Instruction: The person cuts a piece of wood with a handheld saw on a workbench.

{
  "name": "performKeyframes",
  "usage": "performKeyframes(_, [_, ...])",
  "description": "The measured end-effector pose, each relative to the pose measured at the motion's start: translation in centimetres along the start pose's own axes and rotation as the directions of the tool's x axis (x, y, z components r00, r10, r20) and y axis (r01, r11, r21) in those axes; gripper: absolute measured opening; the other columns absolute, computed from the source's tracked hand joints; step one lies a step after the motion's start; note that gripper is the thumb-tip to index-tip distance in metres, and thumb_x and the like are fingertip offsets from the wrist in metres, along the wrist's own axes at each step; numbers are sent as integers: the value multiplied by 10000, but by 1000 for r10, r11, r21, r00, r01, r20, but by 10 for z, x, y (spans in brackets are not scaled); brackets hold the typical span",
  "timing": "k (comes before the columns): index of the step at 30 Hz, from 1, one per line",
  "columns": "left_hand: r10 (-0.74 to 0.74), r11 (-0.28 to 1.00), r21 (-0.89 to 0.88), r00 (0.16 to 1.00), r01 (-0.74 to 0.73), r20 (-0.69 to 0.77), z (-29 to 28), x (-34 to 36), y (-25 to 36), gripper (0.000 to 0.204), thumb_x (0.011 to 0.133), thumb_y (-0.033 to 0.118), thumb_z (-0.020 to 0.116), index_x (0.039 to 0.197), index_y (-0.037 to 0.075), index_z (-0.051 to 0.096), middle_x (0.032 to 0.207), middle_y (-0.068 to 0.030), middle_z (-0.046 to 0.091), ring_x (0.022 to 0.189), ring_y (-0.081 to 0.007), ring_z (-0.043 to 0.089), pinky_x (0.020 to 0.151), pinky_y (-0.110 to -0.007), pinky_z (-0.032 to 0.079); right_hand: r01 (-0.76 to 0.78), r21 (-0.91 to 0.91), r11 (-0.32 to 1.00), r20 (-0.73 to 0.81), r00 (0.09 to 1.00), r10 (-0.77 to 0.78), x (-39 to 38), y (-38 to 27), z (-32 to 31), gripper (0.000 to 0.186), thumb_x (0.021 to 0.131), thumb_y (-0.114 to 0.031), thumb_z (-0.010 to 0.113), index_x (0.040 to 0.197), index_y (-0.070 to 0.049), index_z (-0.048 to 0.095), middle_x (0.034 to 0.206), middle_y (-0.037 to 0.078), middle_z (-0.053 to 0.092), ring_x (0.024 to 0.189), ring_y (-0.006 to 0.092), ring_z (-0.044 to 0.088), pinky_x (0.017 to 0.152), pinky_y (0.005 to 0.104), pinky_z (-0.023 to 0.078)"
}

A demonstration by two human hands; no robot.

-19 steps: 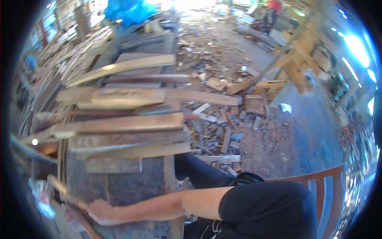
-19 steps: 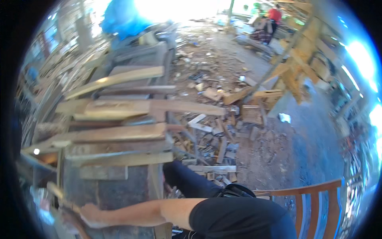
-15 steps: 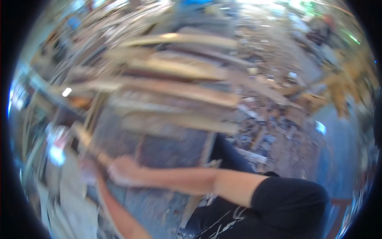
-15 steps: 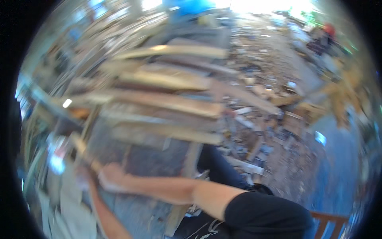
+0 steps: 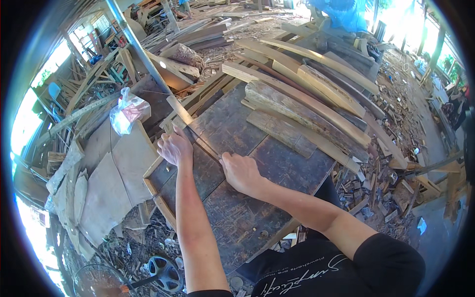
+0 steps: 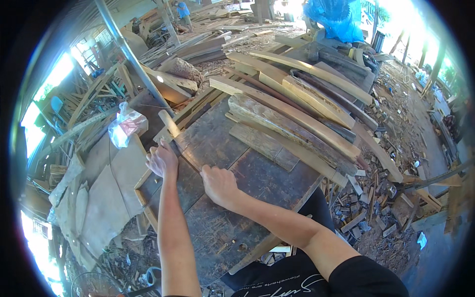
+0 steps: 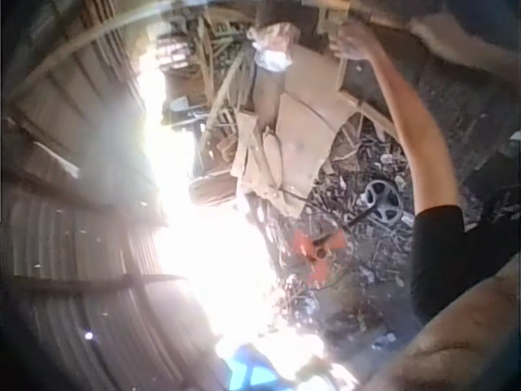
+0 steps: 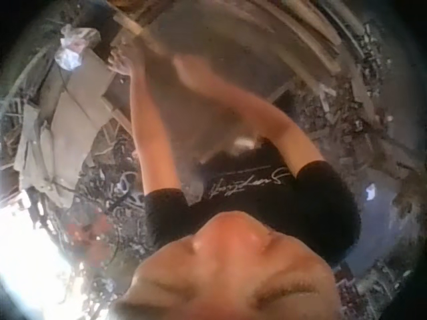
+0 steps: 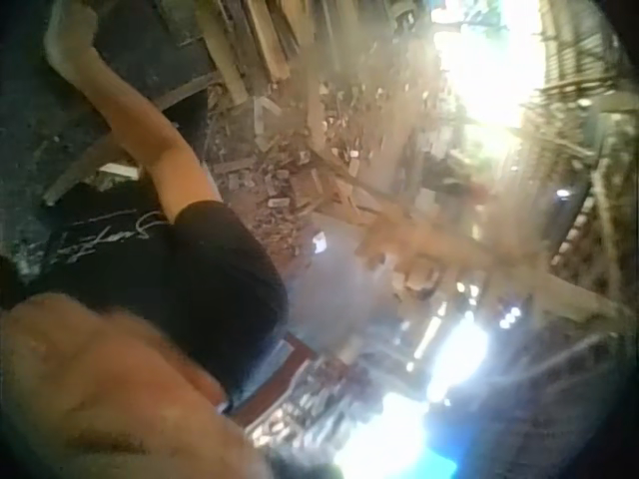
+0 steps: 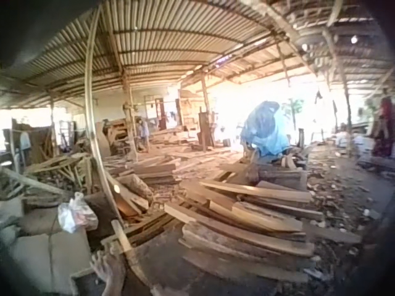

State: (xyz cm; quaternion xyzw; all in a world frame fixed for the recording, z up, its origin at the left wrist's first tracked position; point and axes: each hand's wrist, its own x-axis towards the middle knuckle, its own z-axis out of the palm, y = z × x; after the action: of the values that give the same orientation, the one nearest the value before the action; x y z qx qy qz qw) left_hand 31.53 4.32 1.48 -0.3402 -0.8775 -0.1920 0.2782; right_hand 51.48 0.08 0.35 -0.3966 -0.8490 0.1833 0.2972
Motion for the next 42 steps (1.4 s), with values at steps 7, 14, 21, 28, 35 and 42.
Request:
performKeyframes(7, [3, 1000, -25, 1000, -3, 3, -2, 3, 13, 585, 993, 393, 355, 807, -11, 734, 1092, -149, 660, 978, -325, 586, 872, -445, 420, -46, -28, 999, 12, 999, 47, 54, 9, 20, 212, 955, -201, 484, 887, -13, 556, 788, 226, 660, 745, 386, 675, 662, 474, 536])
performKeyframes(14, [2, 1000, -30, 1000, -2, 0, -4, -1, -1, 565, 989, 411, 378, 862, -19, 721, 1018, -158, 658, 962, -344, 588, 873, -468, 419, 8, -38, 999, 70, 998, -5, 3, -3, 0, 195, 960, -177, 467, 918, 8, 512, 749, 236, 650, 731, 402, 664, 635, 499, 523])
performKeyframes(21, [-12, 1000, -21, 998, 13, 59, -7, 2, 5, 602, 999, 396, 331, 801, 4, 743, 1111, -153, 653, 1003, -326, 577, 893, -449, 410, 47, -46, 998, 121, 992, -41, 19, -21, 25, 176, 931, -121, 447, 951, 35, 526, 761, 244, 655, 735, 392, 671, 633, 495, 526])
performKeyframes(28, [-8, 1000, -21, 1000, 8, 16, -7, 2, 0, 596, 997, 398, 341, 805, 3, 744, 1098, -157, 659, 999, -326, 582, 891, -448, 416, -81, 36, 996, 101, 992, 77, 29, -13, 12, 151, 914, -103, 450, 924, 29, 521, 752, 250, 657, 735, 399, 676, 644, 487, 535])
performKeyframes(35, [-6, 999, -33, 1000, 7, 13, 3, 0, 5, 583, 990, 399, 351, 810, 10, 747, 1101, -148, 662, 993, -328, 586, 879, -449, 418, -76, 24, 997, 40, 996, 75, 73, -17, 40, 137, 917, -115, 451, 900, 9, 506, 733, 242, 656, 738, 400, 676, 644, 484, 536])
performKeyframes(42, [7, 1000, -20, 999, -7, 33, -8, 4, 9, 588, 991, 402, 339, 802, 22, 747, 1105, -142, 656, 974, -325, 587, 866, -450, 420, -36, -14, 999, -7, 999, 36, 55, -18, 19, 130, 884, -95, 473, 890, -4, 565, 743, 220, 675, 730, 377, 691, 673, 467, 549])
